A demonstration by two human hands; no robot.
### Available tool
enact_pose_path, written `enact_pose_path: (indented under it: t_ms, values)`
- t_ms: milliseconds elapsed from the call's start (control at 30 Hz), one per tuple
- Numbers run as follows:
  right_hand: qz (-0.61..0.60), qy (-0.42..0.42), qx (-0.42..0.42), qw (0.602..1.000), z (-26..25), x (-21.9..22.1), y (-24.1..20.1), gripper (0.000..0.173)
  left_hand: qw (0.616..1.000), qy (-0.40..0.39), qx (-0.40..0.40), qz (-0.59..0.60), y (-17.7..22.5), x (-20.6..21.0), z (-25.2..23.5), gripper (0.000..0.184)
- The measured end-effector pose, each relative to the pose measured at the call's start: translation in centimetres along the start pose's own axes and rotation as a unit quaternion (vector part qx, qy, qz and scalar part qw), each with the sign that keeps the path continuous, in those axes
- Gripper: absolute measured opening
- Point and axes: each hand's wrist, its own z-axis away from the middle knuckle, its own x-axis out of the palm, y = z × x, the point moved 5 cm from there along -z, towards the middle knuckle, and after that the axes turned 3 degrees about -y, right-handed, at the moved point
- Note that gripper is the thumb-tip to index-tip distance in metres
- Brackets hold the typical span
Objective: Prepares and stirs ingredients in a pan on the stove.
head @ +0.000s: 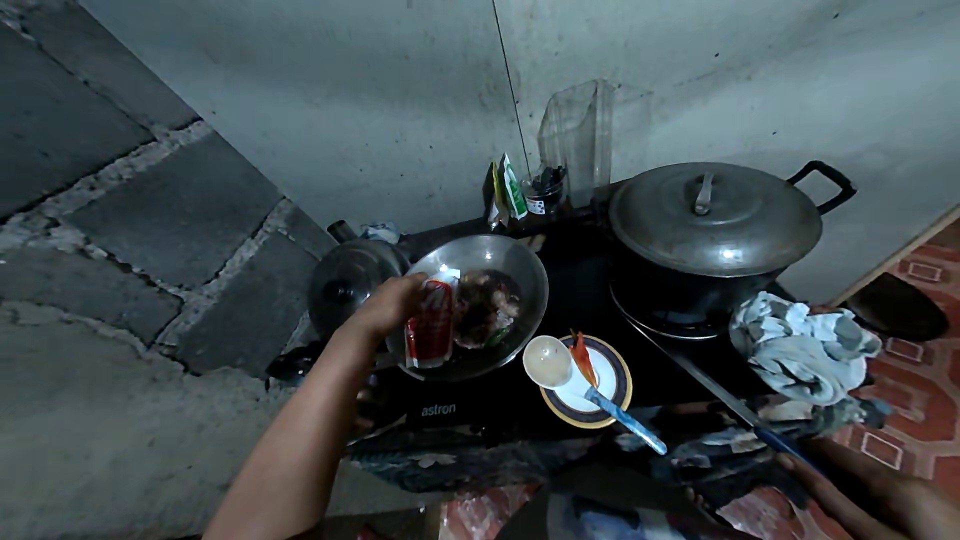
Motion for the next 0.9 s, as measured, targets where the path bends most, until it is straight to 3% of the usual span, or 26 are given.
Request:
enact_pose_path:
  t_ms: [267, 433, 533, 733, 900]
  values:
    - [-0.033, 0.006, 0.03, 0.999, 0.4, 0.3, 0.9, 0.051, 0.975, 0.097, -0.101, 0.172, -2.0, -3.4, -1.0, 0.044]
    - [-0.046, 0.026, 0.033, 0.998, 1.3, 1.1, 1.0, 0.051, 0.894, 0.221, -0.162, 0.355, -2.6, -5.6, -5.9, 0.047]
    - [-0.03, 0.021, 0.053, 0.998, 1.7, 1.6, 1.0, 0.052, 0.86, 0.263, -0.165, 0.405, -2.2, -6.2, -10.7, 0.05]
    - [-0.029, 0.032, 0.124, 0.991, 3.4, 2.6, 1.2, 0.055, 0.878, 0.274, -0.174, 0.352, -2.5, -3.8, -21.5, 0.052]
    - [-0.017, 0.036, 0.141, 0.989, 3.5, 3.1, 1.1, 0.051, 0.909, 0.251, -0.195, 0.269, -1.8, -1.9, -25.3, 0.054]
